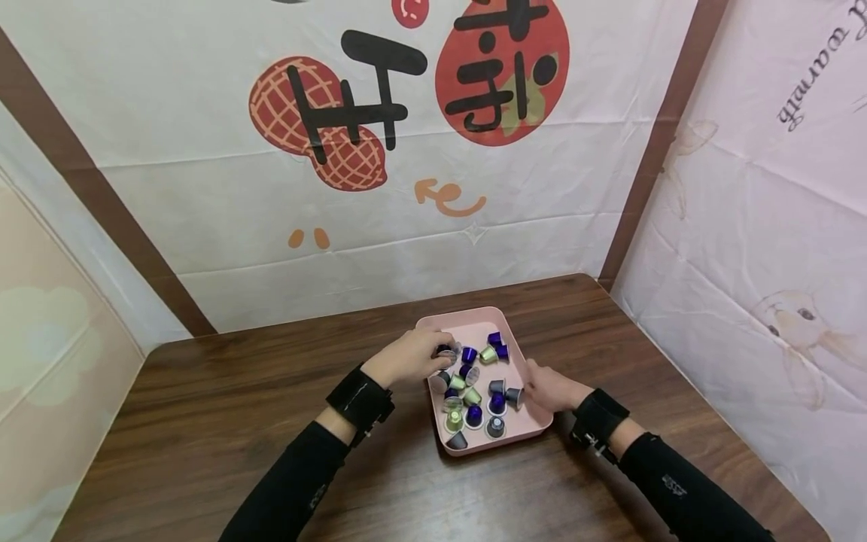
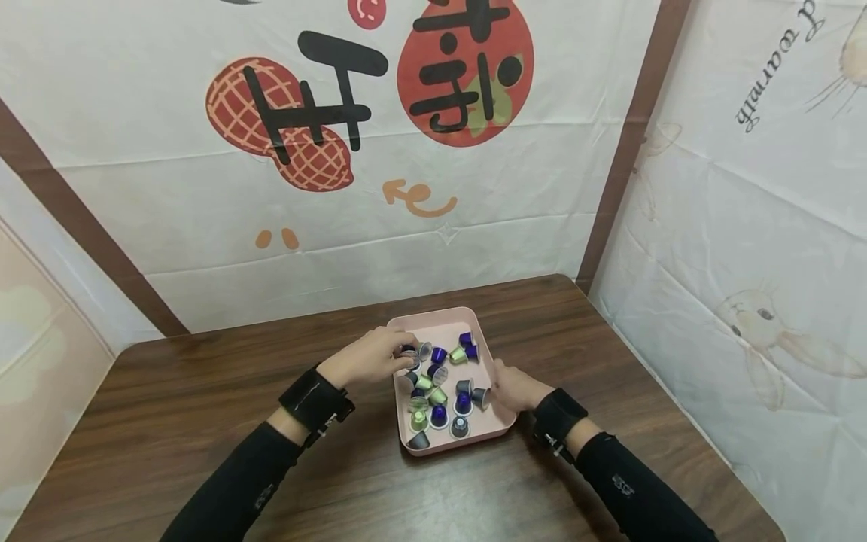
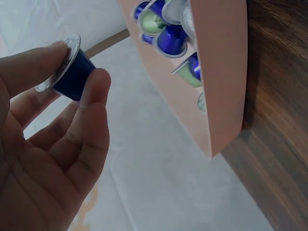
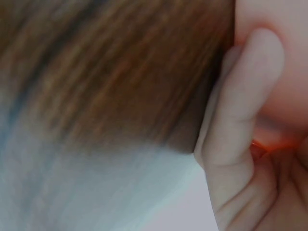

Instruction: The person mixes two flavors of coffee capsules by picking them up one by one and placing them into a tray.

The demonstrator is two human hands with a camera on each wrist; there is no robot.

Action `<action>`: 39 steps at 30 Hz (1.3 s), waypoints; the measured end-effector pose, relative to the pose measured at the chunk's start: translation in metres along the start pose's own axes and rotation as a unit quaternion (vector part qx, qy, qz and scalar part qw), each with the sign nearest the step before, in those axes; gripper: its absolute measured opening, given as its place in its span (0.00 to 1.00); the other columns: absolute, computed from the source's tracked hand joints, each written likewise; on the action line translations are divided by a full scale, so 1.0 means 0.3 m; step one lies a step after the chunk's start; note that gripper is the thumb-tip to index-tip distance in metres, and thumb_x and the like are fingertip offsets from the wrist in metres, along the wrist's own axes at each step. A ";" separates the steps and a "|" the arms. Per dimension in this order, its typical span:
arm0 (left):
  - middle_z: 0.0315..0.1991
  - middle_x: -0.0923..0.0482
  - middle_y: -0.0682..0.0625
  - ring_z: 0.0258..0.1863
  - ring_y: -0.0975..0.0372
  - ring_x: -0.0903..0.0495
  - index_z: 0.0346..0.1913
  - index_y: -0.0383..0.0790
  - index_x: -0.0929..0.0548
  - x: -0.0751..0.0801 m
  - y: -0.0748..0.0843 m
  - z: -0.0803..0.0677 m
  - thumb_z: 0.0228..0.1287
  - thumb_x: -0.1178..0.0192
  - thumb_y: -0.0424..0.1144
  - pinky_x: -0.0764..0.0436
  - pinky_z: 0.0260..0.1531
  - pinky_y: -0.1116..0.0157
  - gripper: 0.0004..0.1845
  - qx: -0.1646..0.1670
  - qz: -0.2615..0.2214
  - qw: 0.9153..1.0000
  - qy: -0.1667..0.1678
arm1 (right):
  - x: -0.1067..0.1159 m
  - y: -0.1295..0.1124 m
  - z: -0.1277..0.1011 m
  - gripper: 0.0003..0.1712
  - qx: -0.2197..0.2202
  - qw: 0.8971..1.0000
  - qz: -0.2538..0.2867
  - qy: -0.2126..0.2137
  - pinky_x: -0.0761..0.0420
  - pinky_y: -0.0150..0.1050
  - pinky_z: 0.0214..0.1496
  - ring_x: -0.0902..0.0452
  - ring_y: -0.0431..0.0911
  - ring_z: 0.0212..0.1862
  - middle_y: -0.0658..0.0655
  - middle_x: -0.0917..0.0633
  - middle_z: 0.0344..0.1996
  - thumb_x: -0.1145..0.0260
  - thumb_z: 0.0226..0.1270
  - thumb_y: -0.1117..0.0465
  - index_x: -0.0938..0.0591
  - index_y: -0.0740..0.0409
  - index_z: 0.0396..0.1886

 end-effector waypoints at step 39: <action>0.46 0.22 0.49 0.37 0.60 0.23 0.54 0.46 0.21 -0.095 -0.134 0.288 0.69 0.45 0.42 0.26 0.36 0.64 0.14 0.108 -0.030 0.994 -0.016 | 0.002 0.008 0.012 0.09 0.001 1.000 -0.005 0.010 0.28 0.40 0.31 0.28 0.45 0.26 0.53 0.30 0.20 0.46 0.68 0.69 0.36 0.66 0.43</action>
Point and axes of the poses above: each hand's wrist, its own z-axis towards the middle knuckle, its own x-axis out of the back of the hand, y = z × x, the point moved 9 cm from there along z, towards the middle knuckle
